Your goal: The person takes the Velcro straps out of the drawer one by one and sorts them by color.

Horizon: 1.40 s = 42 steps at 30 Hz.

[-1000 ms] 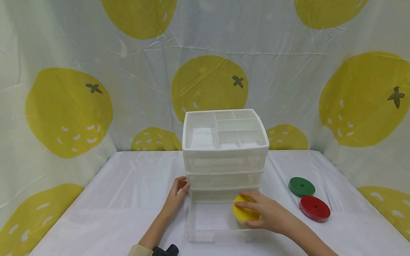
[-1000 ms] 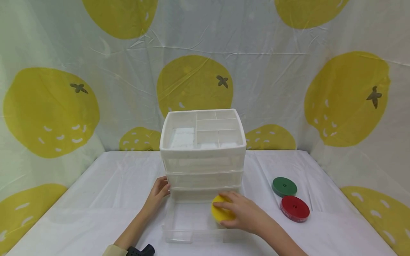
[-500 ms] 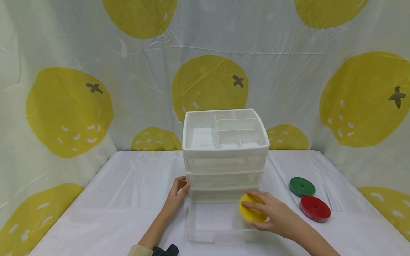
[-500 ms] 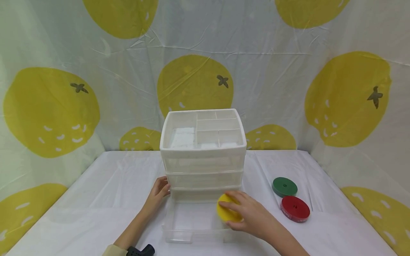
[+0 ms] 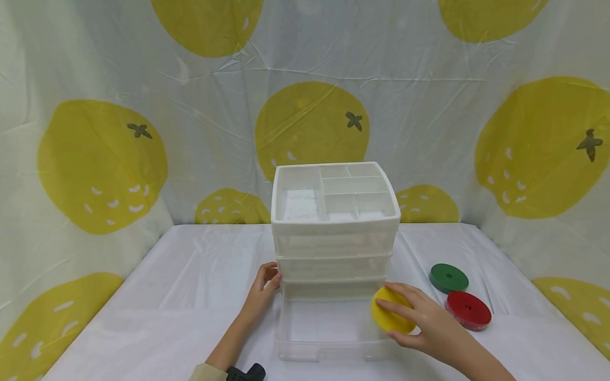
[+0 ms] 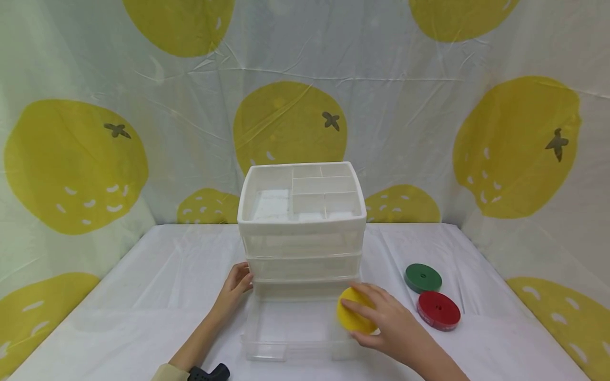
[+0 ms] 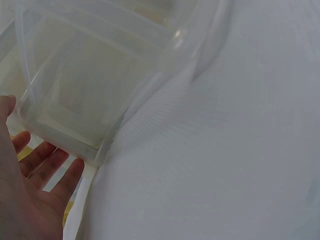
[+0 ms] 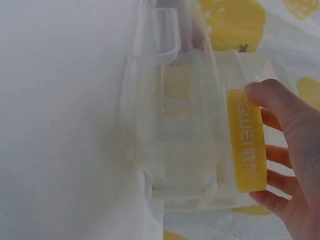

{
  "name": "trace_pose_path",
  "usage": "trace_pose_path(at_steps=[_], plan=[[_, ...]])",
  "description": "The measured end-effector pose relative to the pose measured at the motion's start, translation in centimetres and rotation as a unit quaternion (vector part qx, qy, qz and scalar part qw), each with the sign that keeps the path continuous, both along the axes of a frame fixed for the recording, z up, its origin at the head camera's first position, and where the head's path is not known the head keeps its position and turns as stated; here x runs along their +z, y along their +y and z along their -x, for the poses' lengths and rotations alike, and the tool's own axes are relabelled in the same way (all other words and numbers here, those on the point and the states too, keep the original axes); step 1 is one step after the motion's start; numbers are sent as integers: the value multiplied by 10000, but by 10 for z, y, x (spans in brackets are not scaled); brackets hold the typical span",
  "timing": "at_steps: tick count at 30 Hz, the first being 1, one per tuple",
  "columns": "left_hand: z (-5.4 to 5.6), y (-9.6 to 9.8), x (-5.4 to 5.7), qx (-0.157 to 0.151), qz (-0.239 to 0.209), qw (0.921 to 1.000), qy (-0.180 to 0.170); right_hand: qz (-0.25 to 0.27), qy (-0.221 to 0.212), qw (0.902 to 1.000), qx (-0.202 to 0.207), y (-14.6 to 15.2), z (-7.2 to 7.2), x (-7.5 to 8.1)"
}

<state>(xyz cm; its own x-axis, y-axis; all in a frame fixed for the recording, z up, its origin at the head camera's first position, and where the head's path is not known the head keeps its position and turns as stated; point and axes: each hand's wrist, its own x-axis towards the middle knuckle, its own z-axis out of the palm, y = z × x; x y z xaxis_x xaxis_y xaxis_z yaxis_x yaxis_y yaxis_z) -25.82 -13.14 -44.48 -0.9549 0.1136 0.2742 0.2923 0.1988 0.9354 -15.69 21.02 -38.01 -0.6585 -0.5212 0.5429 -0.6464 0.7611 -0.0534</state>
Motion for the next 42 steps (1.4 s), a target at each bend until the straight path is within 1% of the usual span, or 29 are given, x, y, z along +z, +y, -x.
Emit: trace_pose_path(at_steps=[2, 5, 10, 12, 16, 19, 23, 26, 28, 32, 35, 38, 40, 42], plan=[[0, 0, 0, -7, 42, 10000, -18, 41, 13, 9999, -92, 4, -2, 0], [-1, 0, 1, -12, 19, 10000, -34, 84, 144, 9997, -165, 9, -4, 0], [-4, 1, 4, -50, -62, 10000, 51, 114, 487, 9986, -175, 21, -7, -5], [-4, 0, 3, -69, -65, 9999, 77, 165, 492, 9984, -212, 26, -9, -7], [-4, 0, 3, -81, -62, 9999, 56, 289, 314, 9983, -399, 34, -13, -11], [-5, 1, 4, -85, -70, 9999, 34, 386, 278, 9978, -451, 41, -15, -15], [-5, 1, 5, -90, -72, 9999, 18, 571, 411, 9971, -272, 50, -17, -20], [-5, 1, 5, -76, -77, 9999, -10, 619, 459, 9966, -288, 55, -19, -24], [-6, 1, 5, -66, -87, 9999, -11, 593, 390, 9965, -451, 57, -21, -27], [-6, 1, 6, -38, -97, 9999, -17, 448, 390, 9953, -769, 63, -25, -31], [-5, 1, 5, -42, -112, 9999, -24, 390, 489, 9945, -838, 70, -26, -35], [-5, 1, 5, -48, -78, 10000, -24, 329, 321, 9927, -1118, 76, -29, -38], [-4, 1, 5, -48, -59, 10000, -24, 312, -123, 9892, -1427, 80, -31, -40], [-4, 1, 4, -45, -50, 10000, -26, 278, -710, 9812, -1775, 85, -33, -42]])
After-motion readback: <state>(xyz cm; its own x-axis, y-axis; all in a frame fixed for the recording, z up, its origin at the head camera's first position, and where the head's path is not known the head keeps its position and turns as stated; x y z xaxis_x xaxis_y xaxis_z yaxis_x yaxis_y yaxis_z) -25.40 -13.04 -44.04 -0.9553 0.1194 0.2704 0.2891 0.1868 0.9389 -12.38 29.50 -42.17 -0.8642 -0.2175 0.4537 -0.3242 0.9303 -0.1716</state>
